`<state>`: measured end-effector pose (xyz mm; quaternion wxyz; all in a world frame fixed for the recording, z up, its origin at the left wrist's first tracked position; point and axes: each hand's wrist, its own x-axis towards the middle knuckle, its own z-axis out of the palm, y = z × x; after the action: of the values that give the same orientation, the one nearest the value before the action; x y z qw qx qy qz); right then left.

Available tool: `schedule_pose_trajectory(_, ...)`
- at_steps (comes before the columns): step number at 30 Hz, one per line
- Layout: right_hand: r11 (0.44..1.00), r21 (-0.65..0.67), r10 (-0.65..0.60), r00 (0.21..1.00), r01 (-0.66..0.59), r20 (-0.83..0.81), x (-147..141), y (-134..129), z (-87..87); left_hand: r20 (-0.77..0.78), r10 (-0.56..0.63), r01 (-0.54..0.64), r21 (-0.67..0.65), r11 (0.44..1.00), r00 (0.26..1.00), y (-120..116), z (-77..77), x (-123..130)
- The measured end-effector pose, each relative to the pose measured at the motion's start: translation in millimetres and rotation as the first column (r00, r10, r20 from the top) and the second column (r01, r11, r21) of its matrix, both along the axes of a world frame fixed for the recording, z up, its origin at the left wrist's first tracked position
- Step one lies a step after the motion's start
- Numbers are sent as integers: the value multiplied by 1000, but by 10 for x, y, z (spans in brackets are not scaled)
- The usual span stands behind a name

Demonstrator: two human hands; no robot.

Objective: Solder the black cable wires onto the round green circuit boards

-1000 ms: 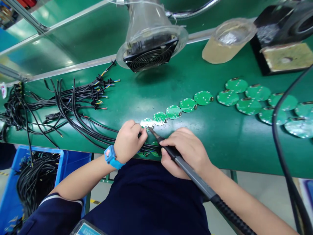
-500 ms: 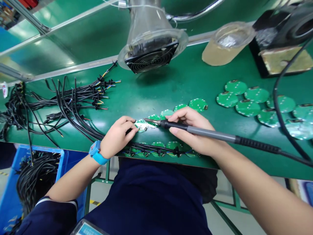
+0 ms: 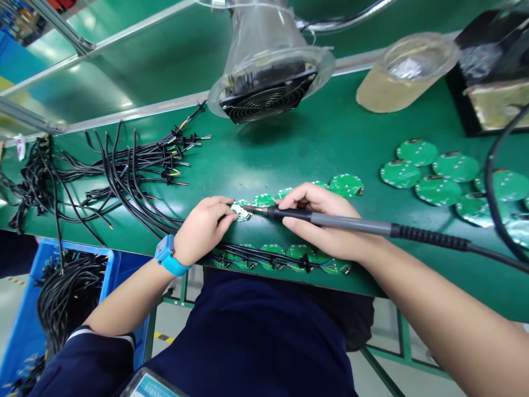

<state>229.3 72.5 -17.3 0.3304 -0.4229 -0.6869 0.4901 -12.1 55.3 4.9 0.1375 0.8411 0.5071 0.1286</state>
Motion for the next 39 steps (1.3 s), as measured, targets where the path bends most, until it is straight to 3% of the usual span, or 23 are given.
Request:
schedule_pose_trajectory(5,1000,-7,25,1000,-25,5,-15,52,-44,-19,-17,17,34,999,1000,11,-20,13)
schedule_pose_trajectory(14,999,32,12,999,-14,52,-27,25,-39,15,41,-41,-5,999,999,23,-10,35)
schedule_pose_trajectory(21,999,42,21,999,-23,46,-27,-1,-61,-56,73,-78,-83,993,996,50,22,92)
schedule_pose_trajectory(29,982,45,-174,974,182,-142,59,-38,-29,-259,21,-69,-175,982,966,128,123,160)
schedule_pose_trajectory(32,948,105,-287,951,299,-119,130,-102,21,-336,1,-74,-204,976,942,120,174,203)
schedule_pose_trajectory(35,906,99,-410,911,411,-35,185,-179,41,-307,-33,-49,-256,965,951,195,241,135)
schedule_pose_trajectory(37,889,46,-455,890,455,-10,189,-214,41,-266,38,-101,-228,968,963,367,319,-46)
schedule_pose_trajectory(39,881,11,-473,881,473,-17,172,-224,33,-268,237,-267,-83,960,934,651,418,-339)
